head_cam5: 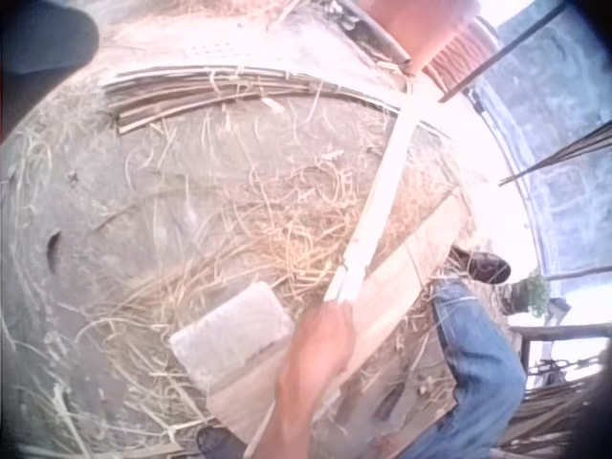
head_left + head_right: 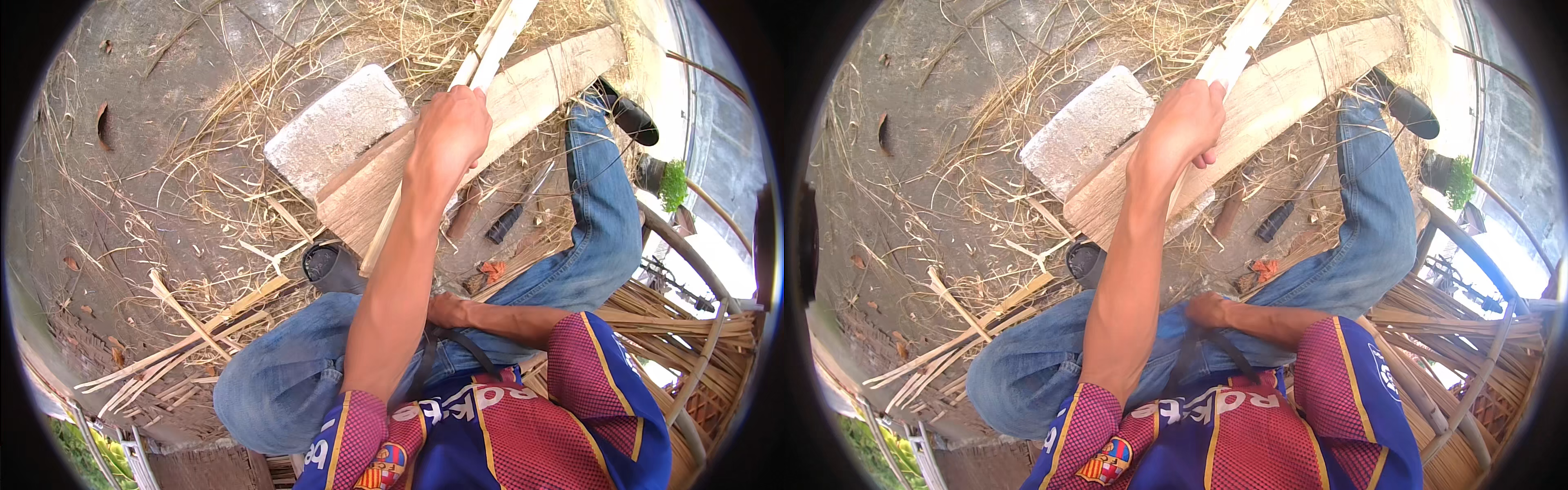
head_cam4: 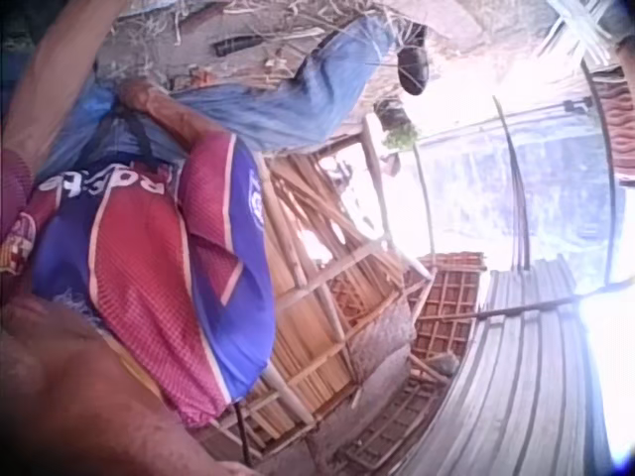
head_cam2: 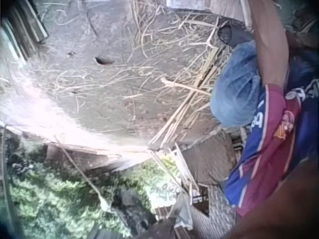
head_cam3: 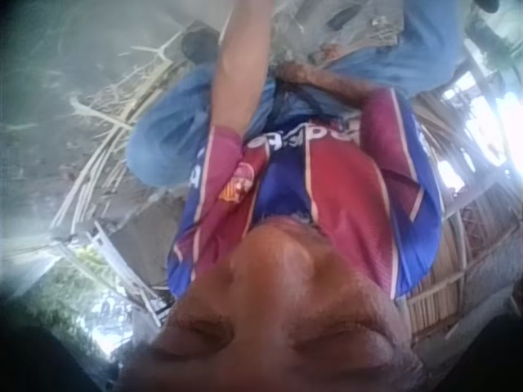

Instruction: The person sits on the ground and splits long bamboo strips into thinner slats by hand. They repeatedly peel and separate the strips, then bundle them together.

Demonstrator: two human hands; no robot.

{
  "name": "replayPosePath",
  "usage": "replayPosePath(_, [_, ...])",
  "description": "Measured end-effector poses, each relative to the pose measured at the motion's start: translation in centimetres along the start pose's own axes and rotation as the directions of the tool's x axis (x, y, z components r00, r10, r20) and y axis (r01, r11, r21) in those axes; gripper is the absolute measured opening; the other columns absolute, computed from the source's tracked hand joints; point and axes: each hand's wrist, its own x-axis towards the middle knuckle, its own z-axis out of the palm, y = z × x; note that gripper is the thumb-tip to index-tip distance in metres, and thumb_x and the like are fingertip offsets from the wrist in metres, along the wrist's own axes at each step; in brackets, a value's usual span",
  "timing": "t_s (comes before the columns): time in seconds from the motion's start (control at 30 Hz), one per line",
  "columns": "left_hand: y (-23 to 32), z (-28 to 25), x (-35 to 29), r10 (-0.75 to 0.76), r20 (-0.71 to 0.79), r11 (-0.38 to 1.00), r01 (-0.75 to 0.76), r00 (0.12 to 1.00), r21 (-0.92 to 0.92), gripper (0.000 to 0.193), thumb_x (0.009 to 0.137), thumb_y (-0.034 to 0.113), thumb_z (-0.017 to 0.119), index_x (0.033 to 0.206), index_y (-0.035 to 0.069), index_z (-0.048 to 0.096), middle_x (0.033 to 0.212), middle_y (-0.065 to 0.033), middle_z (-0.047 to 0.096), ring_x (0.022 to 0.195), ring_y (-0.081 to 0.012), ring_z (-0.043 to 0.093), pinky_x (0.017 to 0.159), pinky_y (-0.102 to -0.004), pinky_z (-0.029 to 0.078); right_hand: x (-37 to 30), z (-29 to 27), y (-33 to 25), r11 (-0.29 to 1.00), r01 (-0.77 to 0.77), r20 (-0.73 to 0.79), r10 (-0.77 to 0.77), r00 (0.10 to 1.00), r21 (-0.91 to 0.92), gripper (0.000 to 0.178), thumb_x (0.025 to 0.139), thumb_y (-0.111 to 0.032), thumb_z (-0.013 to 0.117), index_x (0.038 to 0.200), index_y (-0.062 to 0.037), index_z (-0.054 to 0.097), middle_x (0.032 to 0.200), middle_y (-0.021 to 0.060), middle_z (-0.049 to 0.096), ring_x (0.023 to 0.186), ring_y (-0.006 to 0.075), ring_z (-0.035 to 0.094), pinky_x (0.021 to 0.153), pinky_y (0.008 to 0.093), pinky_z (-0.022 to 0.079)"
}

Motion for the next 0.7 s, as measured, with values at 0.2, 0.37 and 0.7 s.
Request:
replayPosePath(0.2, [0.3, 0.4, 0.8, 0.011, 0.003, 1.000, -0.011, 1.000, -0.020, 0.057, 0.107, 0.030, 0.030, 0.085, -0.011, 0.062, 0.058, -0.0141, 0.064, 0.048, -0.0251, 0.064, 0.060, -0.0408, 0.057, 4.4, 6.4, 3.9, 0.969, 0.235, -0.397, -0.244, 0.885, -0.072, 0.018, 0.084, -0.013, 0.062, 0.090, -0.0028, 0.076, 0.092, 0.0177, 0.075, 0.086, 0.0339, 0.075, 0.064, 0.0462, 0.060])
replayPosePath(0.37, [0.0, 2.5, 0.6, -0.070, -0.065, 0.994, 0.074, 0.995, 0.077, 0.054, 0.108, 0.033, 0.031, 0.090, -0.007, 0.063, 0.061, -0.0118, 0.062, 0.051, -0.0213, 0.063, 0.060, -0.0383, 0.056, 2.2, 1.2, 0.9, 0.991, 0.136, -0.286, -0.131, 0.949, -0.001, 0.018, 0.083, -0.012, 0.062, 0.088, -0.0016, 0.075, 0.091, 0.0197, 0.074, 0.083, 0.0342, 0.075, 0.064, 0.0448, 0.061])
replayPosePath(0.7, [0.4, 3.7, -0.2, -0.091, -0.155, 0.996, 0.089, 0.984, -0.022, 0.044, 0.106, 0.043, 0.042, 0.088, 0.005, 0.055, 0.061, 0.0047, 0.043, 0.047, -0.0067, 0.039, 0.042, -0.0255, 0.033, -2.6, -2.3, -0.9, 0.988, -0.039, -0.358, 0.090, 0.929, 0.148, 0.019, 0.082, -0.010, 0.063, 0.092, 0.0007, 0.075, 0.094, 0.0227, 0.073, 0.088, 0.0383, 0.073, 0.070, 0.0490, 0.059])
